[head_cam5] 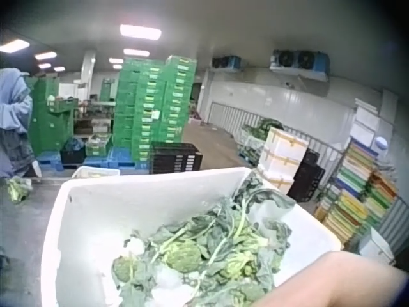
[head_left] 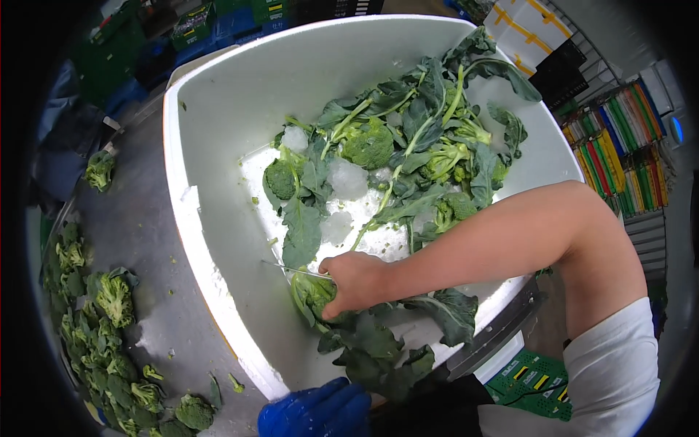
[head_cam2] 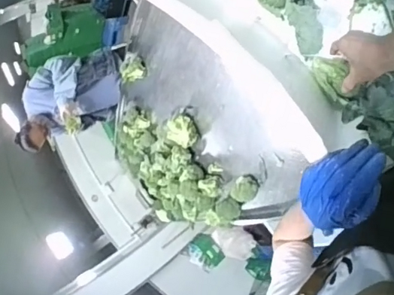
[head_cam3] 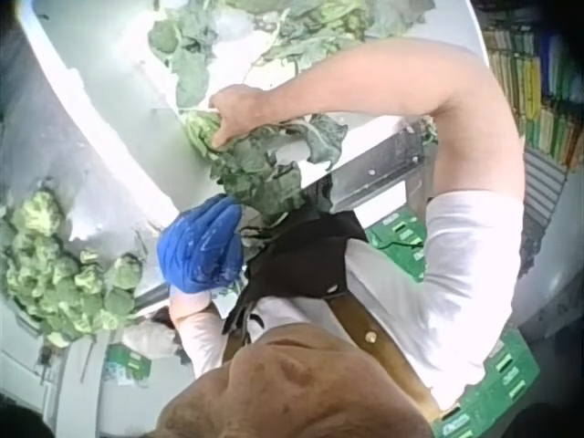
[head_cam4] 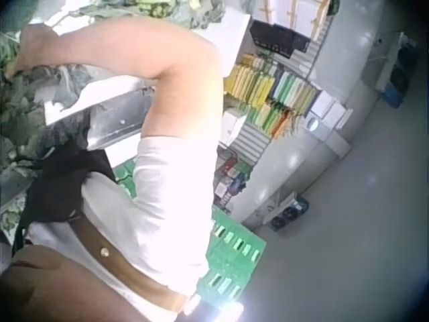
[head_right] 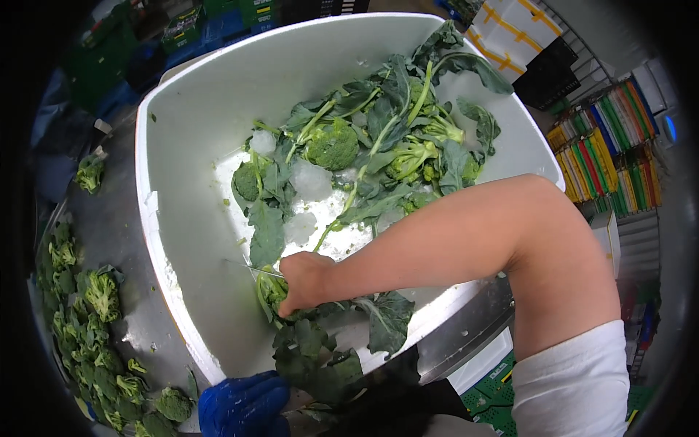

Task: Trimming and processing broccoli heads at a workstation.

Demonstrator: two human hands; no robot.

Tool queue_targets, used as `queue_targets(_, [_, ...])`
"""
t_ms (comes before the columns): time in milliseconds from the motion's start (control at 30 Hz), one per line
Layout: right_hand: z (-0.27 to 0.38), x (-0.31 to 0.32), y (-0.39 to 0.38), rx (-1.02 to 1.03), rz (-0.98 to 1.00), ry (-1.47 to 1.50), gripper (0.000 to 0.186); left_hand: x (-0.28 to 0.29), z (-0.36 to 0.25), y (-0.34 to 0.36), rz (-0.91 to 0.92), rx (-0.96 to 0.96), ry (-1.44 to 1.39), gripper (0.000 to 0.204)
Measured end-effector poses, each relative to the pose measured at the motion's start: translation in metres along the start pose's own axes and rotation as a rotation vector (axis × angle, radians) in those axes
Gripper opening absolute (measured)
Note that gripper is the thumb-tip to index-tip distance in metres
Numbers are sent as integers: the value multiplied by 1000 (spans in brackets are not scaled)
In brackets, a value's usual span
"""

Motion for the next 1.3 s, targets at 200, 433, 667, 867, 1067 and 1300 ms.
queue_targets(200, [3, 11, 7, -263, 420, 169, 64, -5, -2, -5, -156, -44, 45, 30])
queue_targets(433, [7, 37, 14, -310, 347, 72, 48, -10, 8, -9, -257, -120, 75, 29])
queue_targets(667, [12, 186, -99, -220, -300, 184, 70, -8, 6, -9, -375, -176, 22, 24])
queue_targets(867, [22, 200, -208, 59, -1087, 126, 75, -20, 9, -14, -372, -61, -156, 19])
queue_targets(1067, [64, 118, -290, 442, -1166, 574, 81, -39, -53, -3, -388, 192, -1020, 35])
queue_targets(1300, [64, -19, -293, 533, -888, 981, 87, -124, -46, -36, -78, 357, -1879, 68])
Point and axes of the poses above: each hand's wrist, its own y-axis towards the middle knuckle, its own x-axis out of the back of the hand, z = x × y, the point moved 3 cm from there along y, towards the middle knuckle, and after that the axes turned 9 degrees about -y, right-handed, at the moved point
